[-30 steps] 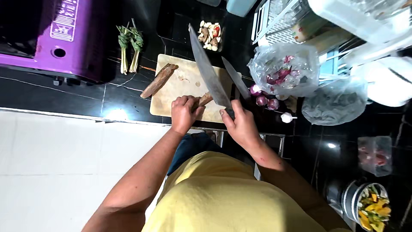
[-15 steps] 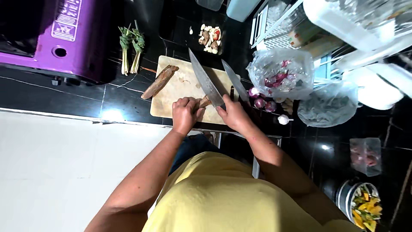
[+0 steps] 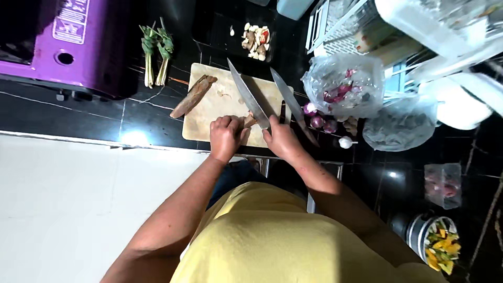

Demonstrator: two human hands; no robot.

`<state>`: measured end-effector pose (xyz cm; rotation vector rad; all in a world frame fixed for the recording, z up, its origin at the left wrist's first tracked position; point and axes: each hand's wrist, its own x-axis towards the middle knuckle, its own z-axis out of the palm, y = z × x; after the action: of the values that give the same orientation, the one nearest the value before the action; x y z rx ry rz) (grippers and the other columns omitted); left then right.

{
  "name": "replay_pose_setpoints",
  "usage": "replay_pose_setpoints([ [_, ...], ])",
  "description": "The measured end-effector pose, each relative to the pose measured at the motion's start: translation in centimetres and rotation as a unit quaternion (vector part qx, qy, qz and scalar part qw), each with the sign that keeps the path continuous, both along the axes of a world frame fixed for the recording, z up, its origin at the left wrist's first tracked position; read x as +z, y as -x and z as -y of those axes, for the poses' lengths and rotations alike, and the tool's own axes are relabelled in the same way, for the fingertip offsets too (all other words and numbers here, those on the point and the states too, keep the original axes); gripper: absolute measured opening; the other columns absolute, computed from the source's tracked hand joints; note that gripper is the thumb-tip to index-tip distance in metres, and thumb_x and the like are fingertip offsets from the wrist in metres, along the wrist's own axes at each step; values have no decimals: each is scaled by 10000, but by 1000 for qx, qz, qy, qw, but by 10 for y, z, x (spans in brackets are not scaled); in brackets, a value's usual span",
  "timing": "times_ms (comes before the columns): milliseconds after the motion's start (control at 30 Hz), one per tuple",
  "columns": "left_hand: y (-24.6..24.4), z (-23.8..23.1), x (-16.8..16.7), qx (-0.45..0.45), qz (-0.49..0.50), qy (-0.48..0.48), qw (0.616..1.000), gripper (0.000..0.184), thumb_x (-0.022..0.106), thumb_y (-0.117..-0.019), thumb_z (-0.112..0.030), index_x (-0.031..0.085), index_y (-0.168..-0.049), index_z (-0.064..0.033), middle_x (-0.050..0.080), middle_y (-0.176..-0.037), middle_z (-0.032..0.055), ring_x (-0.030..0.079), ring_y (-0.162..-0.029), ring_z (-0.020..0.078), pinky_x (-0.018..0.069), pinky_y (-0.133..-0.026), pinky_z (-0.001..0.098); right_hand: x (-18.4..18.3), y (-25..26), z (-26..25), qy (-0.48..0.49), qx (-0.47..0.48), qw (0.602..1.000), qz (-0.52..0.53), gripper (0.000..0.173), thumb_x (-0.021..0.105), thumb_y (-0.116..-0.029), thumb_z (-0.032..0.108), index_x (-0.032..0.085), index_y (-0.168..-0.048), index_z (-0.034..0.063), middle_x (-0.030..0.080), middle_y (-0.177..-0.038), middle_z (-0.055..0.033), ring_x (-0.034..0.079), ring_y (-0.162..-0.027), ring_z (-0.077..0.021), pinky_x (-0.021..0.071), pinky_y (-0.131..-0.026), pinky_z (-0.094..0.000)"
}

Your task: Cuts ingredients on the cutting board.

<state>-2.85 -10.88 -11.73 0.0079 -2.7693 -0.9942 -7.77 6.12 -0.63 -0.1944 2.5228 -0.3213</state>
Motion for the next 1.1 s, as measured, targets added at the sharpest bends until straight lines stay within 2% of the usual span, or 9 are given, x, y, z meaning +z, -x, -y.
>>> replay_pose_setpoints([
  [67,2,-1,-1,5,-12,-2,1000,315,738,-929,-313,756,-1146,-85,719,-1127,161,672,-1025,376,509,-889,565,0,12,-14,64,-29,997,36,421,565,-1062,307,466,-1394,70,657,-836,-194,668,-669,-341,562,-612,-517],
  [133,2,-2,-3,11,-17,-2,1000,320,750,-920,-314,756,-1161,-104,722,-1126,151,673,-1021,369,509,-877,562,-9,26,-33,139,-75,981,109,419,551,-1070,352,435,-1400,121,606,-738,-136,601,-483,-228,554,-477,-386],
  [233,2,1,-2,3,-18,-5,1000,321,758,-913,-318,758,-1152,-104,724,-1118,146,674,-1007,367,509,-864,558,-6,32,-41,184,-109,967,142,364,559,-1071,323,467,-1366,130,569,-725,-109,568,-444,-190,548,-438,-335],
  [400,2,3,1,-10,-24,-18,999,299,761,-916,-276,759,-1150,-89,719,-1116,152,671,-1005,363,506,-861,560,22,7,-19,66,4,997,-45,353,593,-1050,302,552,-1311,69,670,-815,-165,688,-738,-334,564,-670,-531],
  [500,1,4,2,-10,-18,-25,999,299,762,-917,-272,752,-1144,-76,710,-1121,164,664,-1009,373,498,-867,571,36,-10,-11,129,37,973,-190,255,619,-1025,260,576,-1140,36,603,-678,-89,631,-596,-250,533,-547,-433],
  [567,0,4,1,-10,-22,-26,999,305,761,-914,-279,752,-1140,-75,714,-1112,166,667,-1000,379,499,-852,574,32,-15,-3,141,41,960,-237,243,632,-1010,229,579,-1122,20,619,-702,-98,643,-596,-252,543,-535,-424],
  [767,3,5,-1,-13,-19,-6,1000,292,768,-909,-287,759,-1124,-89,720,-1092,155,672,-988,364,502,-844,555,-6,12,10,4,43,999,-26,347,537,-1069,279,514,-1336,59,688,-875,-190,716,-846,-384,572,-724,-554],
  [900,0,11,3,-26,-7,2,1000,304,772,-908,-291,757,-1139,-95,723,-1129,143,675,-1023,356,517,-873,552,-3,23,-12,72,15,997,-20,365,596,-1046,283,532,-1323,53,679,-899,-207,698,-800,-381,564,-683,-562],
  [1100,-4,4,10,18,12,-22,1000,307,801,-890,-251,756,-1129,-64,717,-1107,183,672,-1007,392,506,-875,587,3,7,-17,45,8,998,-41,357,583,-1055,311,540,-1309,63,668,-828,-174,696,-759,-356,566,-659,-536],
])
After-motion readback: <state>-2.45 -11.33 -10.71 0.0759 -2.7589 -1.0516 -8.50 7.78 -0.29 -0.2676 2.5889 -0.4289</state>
